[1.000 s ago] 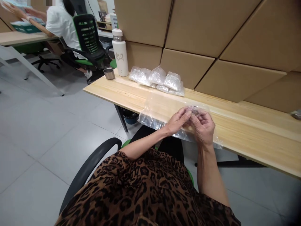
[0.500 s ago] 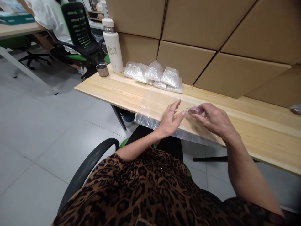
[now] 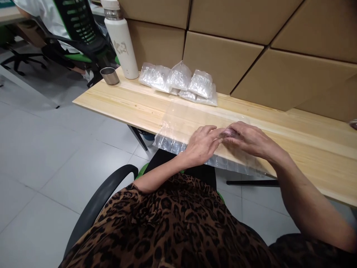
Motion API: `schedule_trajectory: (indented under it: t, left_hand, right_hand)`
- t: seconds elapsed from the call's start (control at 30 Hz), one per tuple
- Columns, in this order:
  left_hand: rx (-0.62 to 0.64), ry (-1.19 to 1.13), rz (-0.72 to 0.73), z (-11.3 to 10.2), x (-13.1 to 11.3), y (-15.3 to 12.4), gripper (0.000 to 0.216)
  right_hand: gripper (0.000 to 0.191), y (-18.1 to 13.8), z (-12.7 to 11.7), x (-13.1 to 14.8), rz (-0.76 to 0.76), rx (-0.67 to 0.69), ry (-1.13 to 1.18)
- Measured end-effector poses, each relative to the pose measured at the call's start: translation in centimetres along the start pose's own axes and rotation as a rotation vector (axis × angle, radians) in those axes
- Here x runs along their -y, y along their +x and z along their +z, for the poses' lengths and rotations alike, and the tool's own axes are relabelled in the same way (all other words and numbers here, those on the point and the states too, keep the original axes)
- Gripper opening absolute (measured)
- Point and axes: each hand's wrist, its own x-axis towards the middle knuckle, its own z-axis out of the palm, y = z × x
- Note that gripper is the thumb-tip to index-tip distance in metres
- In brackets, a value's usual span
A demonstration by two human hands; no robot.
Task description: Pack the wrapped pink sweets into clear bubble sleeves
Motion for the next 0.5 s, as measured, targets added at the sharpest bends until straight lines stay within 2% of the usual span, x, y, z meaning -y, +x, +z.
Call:
schedule_trajectory:
  t: [0.17, 0.3, 0.4, 0.5]
  left_hand:
    - [0.062, 0.078, -0.001, 0.8, 0.8, 0.0, 0.044]
    - [0.089, 0.106, 0.013, 0.6, 0.4, -0.3, 0.044]
    - [0.068, 0.118, 0.034, -0.7, -0.7, -0.8, 0.044]
    - [-0.014, 0.174, 0.028, -3.6, -1.5, -1.5, 0.044]
  right_hand:
    - [0.053, -0.4, -0.1, 0.1, -0.037, -0.058, 0.036]
    - [0.05, -0.4, -0.2, 0.3, -0.026, -0.066, 0.046]
    - [0.042, -0.4, -0.5, 0.5, -0.016, -0.091, 0.041]
    - [0.034, -0.4, -0.8, 0.6, 0.041, -0.081, 0.049]
